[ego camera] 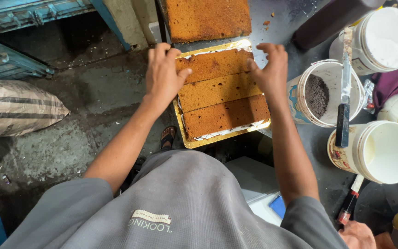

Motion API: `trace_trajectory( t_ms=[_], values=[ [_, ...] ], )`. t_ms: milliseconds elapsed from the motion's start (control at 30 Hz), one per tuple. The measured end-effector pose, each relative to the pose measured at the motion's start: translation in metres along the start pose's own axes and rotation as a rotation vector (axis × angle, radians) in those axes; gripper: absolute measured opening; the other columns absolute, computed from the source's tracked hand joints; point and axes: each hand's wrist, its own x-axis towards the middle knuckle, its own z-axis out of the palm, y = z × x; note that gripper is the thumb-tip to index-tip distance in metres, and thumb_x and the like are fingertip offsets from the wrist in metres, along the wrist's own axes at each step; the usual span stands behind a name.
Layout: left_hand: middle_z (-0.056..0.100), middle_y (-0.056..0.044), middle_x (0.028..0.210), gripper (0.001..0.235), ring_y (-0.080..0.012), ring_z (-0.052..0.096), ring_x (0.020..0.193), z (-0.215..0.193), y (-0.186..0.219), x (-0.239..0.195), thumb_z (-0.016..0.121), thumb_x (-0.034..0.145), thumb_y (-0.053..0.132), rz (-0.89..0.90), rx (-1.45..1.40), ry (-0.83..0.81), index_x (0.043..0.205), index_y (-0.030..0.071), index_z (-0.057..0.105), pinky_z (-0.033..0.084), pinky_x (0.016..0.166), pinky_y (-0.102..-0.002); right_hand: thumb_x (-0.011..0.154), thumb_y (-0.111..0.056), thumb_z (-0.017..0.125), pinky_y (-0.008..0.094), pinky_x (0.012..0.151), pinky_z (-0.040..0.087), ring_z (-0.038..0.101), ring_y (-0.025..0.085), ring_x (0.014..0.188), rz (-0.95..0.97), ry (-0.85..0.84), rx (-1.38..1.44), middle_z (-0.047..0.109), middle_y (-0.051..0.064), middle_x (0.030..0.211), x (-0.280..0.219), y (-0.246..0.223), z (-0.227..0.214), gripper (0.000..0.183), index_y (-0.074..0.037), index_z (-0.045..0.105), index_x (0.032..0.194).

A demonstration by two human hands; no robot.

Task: The person spreads white frosting on a rectangular cake layer using a spatula, then drizzles chocolate syrup over it. They sprinkle chocolate crumbs and spread them evenly, then place another cake layer on top and sprinkle crumbs on the second layer.

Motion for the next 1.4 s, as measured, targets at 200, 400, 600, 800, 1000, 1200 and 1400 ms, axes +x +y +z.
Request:
trace_trajectory(
  t_ms=[200,400,600,800,1000,1200,1400],
  values=[
    [0.038,-0.033,0.154,0.076,-0.0478,0.030,0.146,0.031,0.016,-0.024,0.066,0.096,0.051,0.218,0.011,-0.206,0.143,-0.006,0.052,0.026,0.120,-0.056,0.103,-0.043,0.063,0.052,0.122,0.029,0.031,0.038,0.150,-0.250,-0.208,-0.071,0.035,0.025,0.161,-0.056,-0.015,0.020,0.066,-0.003,0.047,0.153],
    [0.030,-0.033,0.159,0.087,-0.0461,0.023,0.152,0.025,0.020,-0.027,0.055,0.097,0.064,0.223,0.080,-0.300,0.148,-0.006,0.045,0.016,0.126,-0.054,0.104,-0.060,0.039,0.052,0.126,0.012,0.015,0.034,0.158,-0.168,-0.278,-0.200,0.020,0.019,0.170,-0.074,-0.022,0.022,0.076,-0.010,0.033,0.161],
    [0.013,-0.018,0.169,0.090,-0.0373,0.006,0.155,0.032,0.016,-0.024,0.035,0.099,0.070,0.385,0.192,-0.384,0.160,0.005,0.026,0.005,0.125,-0.053,0.105,-0.061,0.035,0.055,0.124,0.008,0.012,0.037,0.157,-0.110,-0.243,-0.247,0.015,0.023,0.170,-0.104,-0.032,0.025,0.078,-0.010,0.028,0.163],
    [0.010,-0.013,0.171,0.084,-0.0335,0.002,0.157,0.030,0.014,-0.025,0.030,0.103,0.066,0.408,0.196,-0.460,0.163,0.007,0.023,0.003,0.127,-0.050,0.104,-0.060,0.037,0.053,0.126,0.006,0.010,0.034,0.158,-0.088,-0.260,-0.235,0.014,0.020,0.170,-0.108,-0.038,0.030,0.077,-0.012,0.029,0.163],
    [0.020,-0.020,0.171,0.076,-0.0383,0.017,0.158,-0.010,-0.009,-0.007,0.062,0.105,0.049,0.373,-0.095,-0.358,0.161,0.006,0.034,0.019,0.128,-0.050,0.105,-0.059,0.037,0.053,0.126,0.004,0.004,0.035,0.158,-0.002,-0.299,-0.169,0.010,0.021,0.171,-0.113,-0.023,-0.004,0.078,-0.010,0.025,0.164],
    [0.037,-0.022,0.167,0.072,-0.0399,0.031,0.158,-0.033,-0.060,-0.027,0.069,0.106,0.048,0.107,-0.257,-0.147,0.158,0.005,0.041,0.029,0.130,-0.047,0.105,-0.062,0.038,0.053,0.127,0.001,0.002,0.033,0.160,0.000,-0.360,-0.188,0.009,0.018,0.172,-0.116,-0.039,0.000,0.077,-0.015,0.024,0.165],
    [0.037,-0.023,0.165,0.074,-0.0419,0.032,0.155,-0.020,-0.077,-0.053,0.069,0.106,0.048,-0.037,-0.268,-0.208,0.159,0.005,0.038,0.029,0.126,-0.049,0.105,-0.064,0.035,0.055,0.127,-0.002,0.004,0.030,0.160,-0.150,-0.420,-0.230,0.011,0.011,0.173,-0.109,-0.083,0.042,0.073,-0.024,0.028,0.166]
  ],
)
